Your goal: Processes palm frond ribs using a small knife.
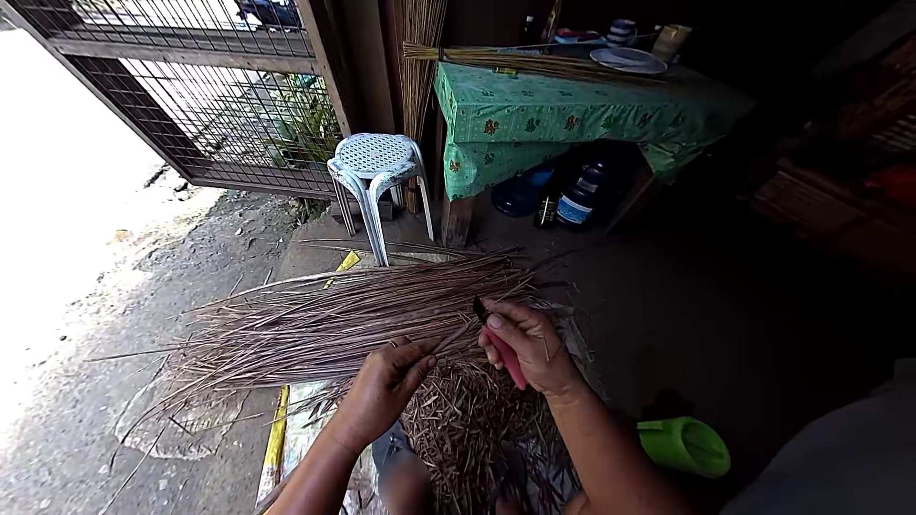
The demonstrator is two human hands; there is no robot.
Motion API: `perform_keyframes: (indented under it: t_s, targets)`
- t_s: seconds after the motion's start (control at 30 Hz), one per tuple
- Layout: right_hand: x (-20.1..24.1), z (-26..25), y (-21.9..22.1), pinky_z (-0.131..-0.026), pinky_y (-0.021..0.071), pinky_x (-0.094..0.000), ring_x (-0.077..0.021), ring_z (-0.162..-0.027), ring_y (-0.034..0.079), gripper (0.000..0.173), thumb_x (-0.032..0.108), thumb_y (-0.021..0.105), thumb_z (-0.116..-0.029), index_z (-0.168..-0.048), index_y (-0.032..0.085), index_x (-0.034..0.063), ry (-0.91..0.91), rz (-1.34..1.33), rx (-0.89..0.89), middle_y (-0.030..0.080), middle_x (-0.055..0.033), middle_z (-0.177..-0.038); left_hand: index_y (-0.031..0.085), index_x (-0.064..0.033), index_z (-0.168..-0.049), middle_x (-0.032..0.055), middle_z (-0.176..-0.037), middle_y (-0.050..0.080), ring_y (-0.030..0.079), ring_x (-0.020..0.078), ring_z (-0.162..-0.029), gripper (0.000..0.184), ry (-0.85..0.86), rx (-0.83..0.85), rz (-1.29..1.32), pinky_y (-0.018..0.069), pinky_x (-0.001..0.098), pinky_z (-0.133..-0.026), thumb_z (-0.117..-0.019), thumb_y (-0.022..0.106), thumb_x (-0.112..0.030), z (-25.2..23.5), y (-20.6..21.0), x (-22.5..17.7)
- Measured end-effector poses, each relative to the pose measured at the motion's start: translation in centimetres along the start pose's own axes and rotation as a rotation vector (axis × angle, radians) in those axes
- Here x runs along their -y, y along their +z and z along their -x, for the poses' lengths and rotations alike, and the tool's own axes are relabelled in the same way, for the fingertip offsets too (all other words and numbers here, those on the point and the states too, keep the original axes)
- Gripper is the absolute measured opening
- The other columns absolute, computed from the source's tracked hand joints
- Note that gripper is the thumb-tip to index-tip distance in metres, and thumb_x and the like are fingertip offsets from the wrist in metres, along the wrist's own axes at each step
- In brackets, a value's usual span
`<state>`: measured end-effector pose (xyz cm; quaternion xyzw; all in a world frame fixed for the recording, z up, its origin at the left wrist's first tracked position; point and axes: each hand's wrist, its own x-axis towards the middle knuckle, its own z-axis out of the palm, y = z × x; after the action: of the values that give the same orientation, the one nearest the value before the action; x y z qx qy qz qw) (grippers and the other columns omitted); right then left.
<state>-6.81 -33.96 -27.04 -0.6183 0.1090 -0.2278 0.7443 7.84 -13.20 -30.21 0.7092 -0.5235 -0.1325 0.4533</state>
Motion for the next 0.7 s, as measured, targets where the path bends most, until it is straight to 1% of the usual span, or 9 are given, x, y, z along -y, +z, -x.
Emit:
perform_keyframes:
  t_s: [0.07, 0.17, 0.27, 0.4, 0.43, 0.47, 0.5, 0.57, 0.7]
  targets:
    - [-0.1, -0.3, -0.3, -0.049, 0.0538, -0.024, -0.0101, -0.055, 0.063, 0.024, 0.007, 0.049, -0.1053, -0.116, 0.064, -0.0084, -0.031, -0.02, -0.072, 0.072, -0.0068, -0.081, 0.071, -0.0137, -0.129, 0.0018, -0.09, 0.069, 0.061, 0.0057, -0.079, 0.034, 0.017, 0.006, -0.078, 0.0503, 0.0214, -0.075, -0.1057, 0.053, -0.029, 0.2, 0.1, 0.0]
    - [0.1, -0.6, -1.5, -0.048, 0.0545, -0.0258, -0.0128, -0.055, 0.064, 0.025, 0.007, 0.048, -0.1063, -0.117, 0.064, -0.0079, -0.068, -0.021, -0.153, 0.073, -0.0108, -0.083, 0.069, -0.013, -0.133, 0.0047, -0.089, 0.067, 0.061, 0.0106, -0.078, 0.036, 0.027, 0.007, -0.154, 0.0511, 0.0247, -0.074, -0.1066, 0.049, -0.026, 0.1, 0.3, -0.1]
    - [0.0, -0.4, -1.3, -0.05, 0.0551, -0.0254, -0.0118, -0.056, 0.064, 0.023, 0.006, 0.047, -0.1056, -0.112, 0.064, -0.0083, -0.096, -0.004, -0.122, 0.073, -0.0093, -0.083, 0.067, -0.0118, -0.135, 0.0062, -0.089, 0.065, 0.061, 0.0132, -0.077, 0.038, 0.021, 0.004, -0.2, 0.0521, 0.0268, -0.072, -0.1069, 0.044, -0.025, 0.0, 0.6, -0.3]
    - [-0.8, 0.4, 0.5, -0.051, 0.0528, -0.0205, -0.0055, -0.06, 0.063, 0.022, 0.007, 0.053, -0.1031, -0.111, 0.067, -0.0086, -0.026, 0.122, 0.057, 0.073, -0.0023, -0.085, 0.068, -0.0076, -0.131, 0.0052, -0.092, 0.068, 0.061, 0.0091, -0.08, 0.038, 0.011, -0.016, -0.112, 0.0505, 0.0241, -0.077, -0.1078, 0.043, -0.024, 0.0, 0.4, -0.5]
    - [-1.2, 0.6, 0.9, -0.053, 0.0531, -0.0202, -0.0045, -0.06, 0.063, 0.023, 0.008, 0.055, -0.1029, -0.111, 0.068, -0.0083, -0.021, 0.142, 0.107, 0.073, -0.001, -0.084, 0.068, -0.0064, -0.129, 0.0042, -0.091, 0.068, 0.06, 0.0073, -0.079, 0.039, 0.008, -0.016, -0.076, 0.0502, 0.0233, -0.077, -0.1083, 0.042, -0.025, 0.0, 0.3, -0.6]
    - [-1.6, 0.7, 1.2, -0.054, 0.0536, -0.0199, -0.0037, -0.061, 0.063, 0.023, 0.009, 0.056, -0.1028, -0.11, 0.069, -0.008, -0.027, 0.155, 0.141, 0.073, -0.0003, -0.084, 0.068, -0.0052, -0.127, 0.0024, -0.087, 0.066, 0.058, 0.0051, -0.075, 0.039, 0.007, -0.011, -0.032, 0.0493, 0.022, -0.074, -0.1091, 0.041, -0.026, 0.0, 0.2, -0.6]
    - [-1.8, 0.8, 1.4, -0.055, 0.0535, -0.0193, -0.003, -0.061, 0.062, 0.023, 0.008, 0.056, -0.1027, -0.11, 0.069, -0.0083, -0.047, 0.161, 0.153, 0.072, -0.0003, -0.084, 0.069, -0.0043, -0.125, 0.0005, -0.083, 0.064, 0.055, 0.0028, -0.071, 0.039, 0.005, -0.006, 0.007, 0.0483, 0.0201, -0.07, -0.1094, 0.041, -0.027, 0.0, 0.2, -0.6]
    - [-1.6, 0.6, 1.0, -0.055, 0.054, -0.0191, -0.0029, -0.061, 0.063, 0.023, 0.008, 0.056, -0.1026, -0.111, 0.07, -0.009, -0.101, 0.184, 0.116, 0.073, -0.0011, -0.085, 0.069, -0.0047, -0.125, -0.0017, -0.082, 0.065, 0.054, -0.0001, -0.067, 0.039, -0.009, 0.014, 0.049, 0.0475, 0.0181, -0.067, -0.1093, 0.042, -0.027, 0.0, -0.1, -0.7]
    - [-1.0, 0.1, -0.5, -0.055, 0.0552, -0.0197, -0.004, -0.062, 0.064, 0.023, 0.006, 0.056, -0.1023, -0.113, 0.07, -0.0096, -0.188, 0.229, 0.027, 0.074, -0.0033, -0.086, 0.071, -0.0055, -0.123, -0.0004, -0.083, 0.066, 0.056, 0.0013, -0.069, 0.037, 0.0, 0.036, 0.043, 0.0486, 0.0192, -0.068, -0.1086, 0.043, -0.027, -0.1, -0.3, -0.8]
